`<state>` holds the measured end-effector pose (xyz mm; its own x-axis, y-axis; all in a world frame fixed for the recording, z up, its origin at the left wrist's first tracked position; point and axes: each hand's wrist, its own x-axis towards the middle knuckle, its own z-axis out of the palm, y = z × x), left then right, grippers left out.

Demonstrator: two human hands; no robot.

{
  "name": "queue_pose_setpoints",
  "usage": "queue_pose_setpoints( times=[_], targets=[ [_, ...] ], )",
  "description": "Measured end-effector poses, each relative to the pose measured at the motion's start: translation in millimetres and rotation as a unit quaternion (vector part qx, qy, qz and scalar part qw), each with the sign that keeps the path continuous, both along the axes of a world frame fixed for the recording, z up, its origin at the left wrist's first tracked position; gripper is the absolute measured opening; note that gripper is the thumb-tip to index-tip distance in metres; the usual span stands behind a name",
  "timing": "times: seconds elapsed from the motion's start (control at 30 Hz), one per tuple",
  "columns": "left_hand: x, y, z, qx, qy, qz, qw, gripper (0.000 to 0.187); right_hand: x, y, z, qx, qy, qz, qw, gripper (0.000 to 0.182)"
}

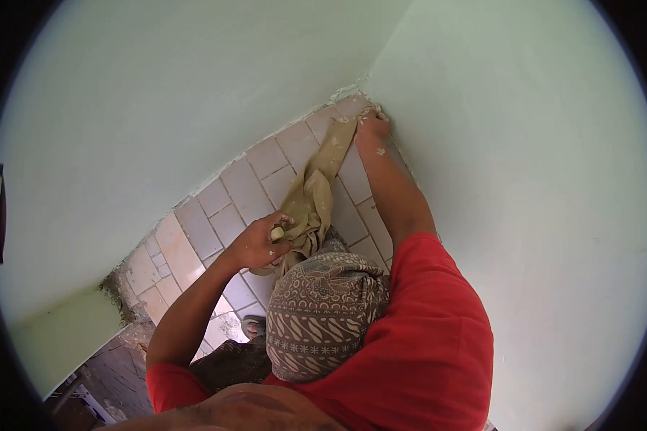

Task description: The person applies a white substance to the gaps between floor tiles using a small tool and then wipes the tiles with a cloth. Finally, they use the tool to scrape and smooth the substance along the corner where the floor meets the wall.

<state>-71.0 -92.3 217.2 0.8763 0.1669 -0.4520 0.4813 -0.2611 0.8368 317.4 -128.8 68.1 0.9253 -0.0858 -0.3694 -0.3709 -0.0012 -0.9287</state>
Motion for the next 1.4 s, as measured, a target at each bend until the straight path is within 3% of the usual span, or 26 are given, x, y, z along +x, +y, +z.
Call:
queue_pose_setpoints(
  times=[0.07,0.13,0.17,0.23,0.27,0.33,0.37,0.43,0.47,0.5,0.53,0.57,0.63,0.67,0.73,0.77,0.83,0.97,1.0,1.07,1.13,1.17,1.27,1.3,1.37,1.4],
  targets=[
    [19,-1,0,0.001,0.0,0.001,1.0,0.05,12,24,5,-0.017,0.01,-0.016,1.0,0.02],
    [38,-2,4,-0.01,-0.015,0.019,1.0,0.051,27,50,6,0.009,0.035,-0.126,0.991,0.018],
    [45,-3,2,-0.009,-0.01,0.017,1.0,0.051,34,60,2,0.01,0.039,-0.128,0.991,0.018],
    [54,-7,-4,-0.006,-0.046,0.033,0.998,0.052,45,75,-16,0.343,0.063,-0.18,0.92,0.025],
    [57,-8,-5,-0.006,-0.041,0.033,0.999,0.052,47,83,-22,0.342,0.068,-0.182,0.919,0.025],
    [62,-11,-6,0.023,-0.051,0.015,0.998,0.052,45,99,-33,0.236,0.026,-0.18,0.955,0.029],
    [63,-13,-5,0.025,-0.047,0.015,0.998,0.052,42,102,-38,0.237,0.03,-0.182,0.954,0.029],
    [65,-15,0,-0.001,0.001,-0.002,1.0,0.051,40,101,-45,0.06,-0.065,-0.128,0.988,0.029],
    [63,-14,-2,-0.001,0.0,-0.005,1.0,0.051,41,93,-47,0.06,-0.067,-0.131,0.987,0.029],
    [59,-14,-7,0.003,-0.019,-0.005,1.0,0.051,30,75,-29,-0.025,-0.055,-0.035,0.998,0.028],
    [57,-12,-9,0.008,-0.038,-0.003,0.999,0.052,30,64,-26,-0.11,-0.044,0.062,0.991,0.027],
    [54,-9,-10,0.004,-0.04,-0.002,0.999,0.052,28,61,-24,-0.114,-0.046,0.063,0.99,0.027],
    [47,-5,-7,0.001,-0.036,-0.002,0.999,0.052,23,53,-41,-0.165,-0.172,0.044,0.97,0.023],
    [42,-3,-6,-0.002,-0.032,0.002,0.999,0.052,23,48,-49,-0.167,-0.169,0.049,0.97,0.023],
    [36,0,3,-0.018,0.031,-0.022,0.999,0.052,8,43,-38,-0.298,-0.225,0.096,0.922,0.024],
    [31,1,4,-0.017,0.038,-0.008,0.999,0.052,-14,45,-37,-0.293,-0.222,0.111,0.923,0.024],
    [20,3,7,0.013,0.07,-0.064,0.995,0.052,-70,39,-39,-0.414,-0.467,0.218,0.75,0.024],
    [-16,9,5,0.034,0.072,-0.107,0.991,0.052,-208,31,-43,-0.203,-0.472,0.53,0.675,0.025],
    [-28,12,9,0.031,0.099,-0.135,0.985,0.053,-224,30,-55,-0.194,-0.469,0.546,0.666,0.025],
    [-61,18,15,0.025,0.165,-0.159,0.973,0.056,-267,27,-88,-0.117,-0.454,0.749,0.467,0.025],
    [-101,12,20,0.014,0.182,-0.111,0.977,0.057,-258,20,-40,-0.072,-0.439,0.693,0.567,0.023],
    [-117,7,22,0.017,0.181,-0.087,0.979,0.059,-243,22,-41,-0.082,-0.447,0.59,0.667,0.021],
    [-163,-11,23,-0.014,0.187,-0.009,0.982,0.07,-172,34,-33,-0.154,-0.379,0.363,0.837,0.027],
    [-177,-17,19,-0.017,0.165,0.013,0.986,0.074,-170,38,-43,-0.148,-0.378,0.375,0.833,0.027],
    [-192,-24,6,-0.014,0.152,0.022,0.988,0.077,-179,43,-68,-0.306,-0.447,0.428,0.723,0.029],
    [-192,-29,0,-0.012,0.151,0.031,0.988,0.077,-207,45,-70,-0.303,-0.514,0.445,0.668,0.029]
  ],
)
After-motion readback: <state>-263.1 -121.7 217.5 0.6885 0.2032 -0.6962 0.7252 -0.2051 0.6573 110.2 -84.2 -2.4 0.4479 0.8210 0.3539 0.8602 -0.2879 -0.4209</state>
